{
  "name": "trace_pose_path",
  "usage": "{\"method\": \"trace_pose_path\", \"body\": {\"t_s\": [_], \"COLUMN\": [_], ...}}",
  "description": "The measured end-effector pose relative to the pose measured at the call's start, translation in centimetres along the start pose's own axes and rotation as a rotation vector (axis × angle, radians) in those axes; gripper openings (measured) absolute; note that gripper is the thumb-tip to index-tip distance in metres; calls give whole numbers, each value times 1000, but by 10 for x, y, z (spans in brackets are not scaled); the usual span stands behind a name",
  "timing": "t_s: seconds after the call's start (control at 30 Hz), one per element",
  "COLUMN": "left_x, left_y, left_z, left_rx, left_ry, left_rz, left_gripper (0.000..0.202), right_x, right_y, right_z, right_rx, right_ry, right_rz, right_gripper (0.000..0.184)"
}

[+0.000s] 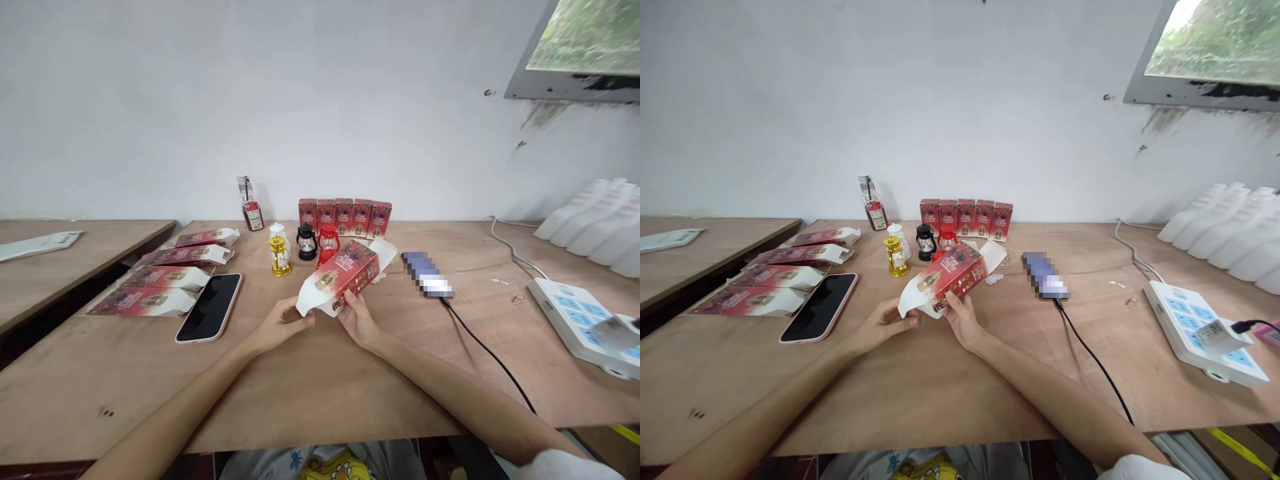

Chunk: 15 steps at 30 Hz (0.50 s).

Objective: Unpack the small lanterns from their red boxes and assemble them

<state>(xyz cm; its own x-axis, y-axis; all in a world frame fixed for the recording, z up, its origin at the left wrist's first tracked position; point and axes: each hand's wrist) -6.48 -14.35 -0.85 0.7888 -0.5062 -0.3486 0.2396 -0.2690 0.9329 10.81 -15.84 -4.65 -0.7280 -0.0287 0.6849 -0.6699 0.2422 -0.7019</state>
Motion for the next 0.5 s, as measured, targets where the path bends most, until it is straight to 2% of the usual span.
{"method": "trace_pose_path", "body": {"t_s": [0.17,0.33,0.5], "left_x": [-6,-14,-10], "left_y": [-5,-4,-7], "left_z": [-2,-3,-1], "left_rx": [78,133,80], "left_ry": [-33,-3,-37], "left_rz": [-80,-324,-411], "left_gripper": [23,22,21], "right_x": [-2,1,7], "right_y": [-2,-10,-17], "right_z": [-1,-3,-8], "right_rx": [-35,-76,-101], "right_ry": [-38,-61,-39], "right_rz": [34,61,10], "right_gripper": [44,35,28]}}
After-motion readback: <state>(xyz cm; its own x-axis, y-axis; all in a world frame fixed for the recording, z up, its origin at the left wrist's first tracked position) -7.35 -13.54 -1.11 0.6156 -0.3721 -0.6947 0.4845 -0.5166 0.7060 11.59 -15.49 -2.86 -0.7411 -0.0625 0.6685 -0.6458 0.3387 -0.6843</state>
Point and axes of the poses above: each hand's wrist, its own z-axis away from the middle knuckle, its own x-axis out of the palm, y = z × x, and after that the axes turned 9 degrees about -x, right-handed
